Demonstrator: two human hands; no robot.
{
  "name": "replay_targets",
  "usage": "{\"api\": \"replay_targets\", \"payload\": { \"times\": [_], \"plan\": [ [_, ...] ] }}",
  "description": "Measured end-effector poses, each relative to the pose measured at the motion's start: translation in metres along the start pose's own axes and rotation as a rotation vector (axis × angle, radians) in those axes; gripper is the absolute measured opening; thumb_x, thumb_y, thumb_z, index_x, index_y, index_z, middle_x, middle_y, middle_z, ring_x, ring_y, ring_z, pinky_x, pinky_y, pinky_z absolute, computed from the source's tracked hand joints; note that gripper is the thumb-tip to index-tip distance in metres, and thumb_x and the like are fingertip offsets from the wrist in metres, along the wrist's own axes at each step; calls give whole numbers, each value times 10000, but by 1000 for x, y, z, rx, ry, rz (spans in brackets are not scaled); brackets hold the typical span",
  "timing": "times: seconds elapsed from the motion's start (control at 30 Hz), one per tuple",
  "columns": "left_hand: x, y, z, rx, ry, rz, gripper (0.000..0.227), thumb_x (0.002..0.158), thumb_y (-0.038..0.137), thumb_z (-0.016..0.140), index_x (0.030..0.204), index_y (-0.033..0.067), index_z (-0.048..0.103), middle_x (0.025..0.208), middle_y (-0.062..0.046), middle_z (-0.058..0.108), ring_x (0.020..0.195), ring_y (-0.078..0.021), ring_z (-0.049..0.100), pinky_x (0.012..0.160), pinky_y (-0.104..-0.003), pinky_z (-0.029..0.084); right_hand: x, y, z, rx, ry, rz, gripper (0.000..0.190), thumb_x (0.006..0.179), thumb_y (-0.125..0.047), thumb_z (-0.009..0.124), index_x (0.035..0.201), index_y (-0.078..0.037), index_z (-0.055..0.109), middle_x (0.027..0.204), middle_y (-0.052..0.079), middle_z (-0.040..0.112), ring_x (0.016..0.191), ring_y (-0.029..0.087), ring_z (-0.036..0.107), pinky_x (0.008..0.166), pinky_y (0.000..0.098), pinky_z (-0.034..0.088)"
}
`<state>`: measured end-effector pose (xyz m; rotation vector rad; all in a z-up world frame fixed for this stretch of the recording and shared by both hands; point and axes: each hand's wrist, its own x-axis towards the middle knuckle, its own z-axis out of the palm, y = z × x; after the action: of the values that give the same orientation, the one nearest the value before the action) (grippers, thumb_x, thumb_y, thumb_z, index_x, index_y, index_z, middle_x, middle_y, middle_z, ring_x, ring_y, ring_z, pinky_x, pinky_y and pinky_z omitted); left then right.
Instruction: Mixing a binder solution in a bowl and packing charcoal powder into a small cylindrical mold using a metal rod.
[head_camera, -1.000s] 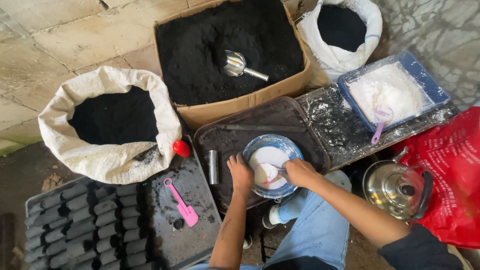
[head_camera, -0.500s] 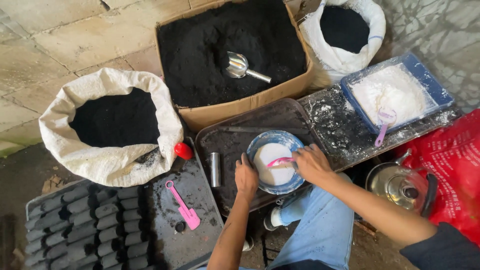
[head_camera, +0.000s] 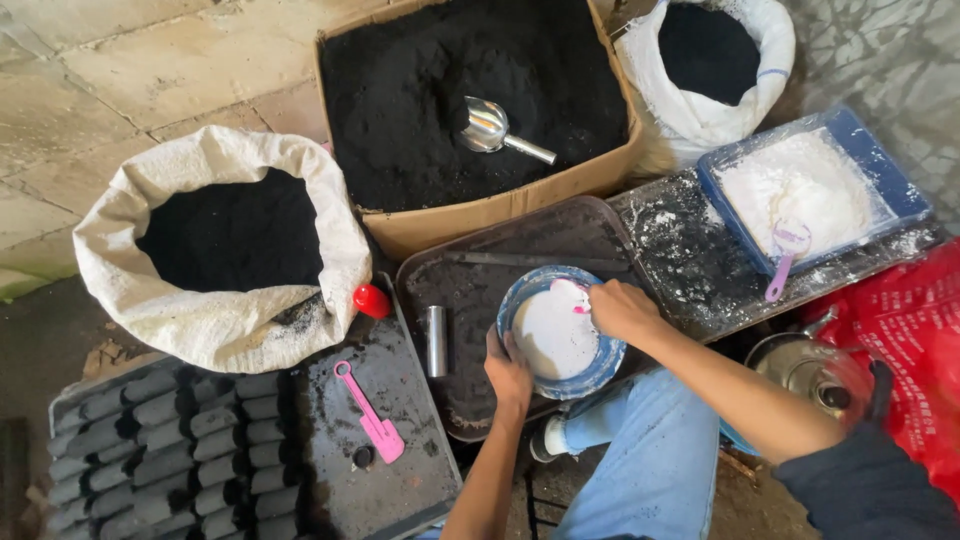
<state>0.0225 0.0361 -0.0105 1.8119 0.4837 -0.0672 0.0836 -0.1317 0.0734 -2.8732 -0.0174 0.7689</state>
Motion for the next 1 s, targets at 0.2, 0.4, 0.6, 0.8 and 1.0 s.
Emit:
{"api": "replay_targets", "payload": {
  "times": [0.2,0.4,0.6,0.8,1.0],
  "plan": [
    [8,-13,3,-21,3,-4,349,926,292,326,1184,106,470,1012,-208,597,982,-384,555,821,-479,470,11,-24,-30,10,-68,-136,233,797,-152,531,817,45,653,757,247,644,712,353,652,560,419,514],
    [10,-10,5,19,-21,30,339,924,264,310,1194,108,442,1017,-209,586,984,-385,551,812,-485,476,30,-38,-34,-15,-169,-238,248,822,-203,523,975,-56,651,954,210,638,926,370,608,764,466,487],
    [7,8,-7,440,-109,112,391,941,271,203,1231,40,326,1144,-138,484,1051,-307,494,839,-447,426,-5,-30,-8,-111,-60,-438,269,853,-241,411,872,-105,643,771,160,640,683,302,630,596,379,500],
    [1,11,-6,796,-71,187,482,914,376,286,1264,46,285,1228,-123,369,1135,-282,365,878,-420,326,-40,-21,30,-181,127,-403,297,778,-92,430,1005,-115,621,798,135,602,607,287,633,541,447,516],
    [-29,8,-27,591,216,636,289,885,211,399,1119,46,440,1060,-99,439,939,-251,465,715,-323,374,-41,-1,30,-161,187,-304,337,746,-108,525,1076,-149,579,851,135,623,698,286,661,572,421,533]
  ]
}}
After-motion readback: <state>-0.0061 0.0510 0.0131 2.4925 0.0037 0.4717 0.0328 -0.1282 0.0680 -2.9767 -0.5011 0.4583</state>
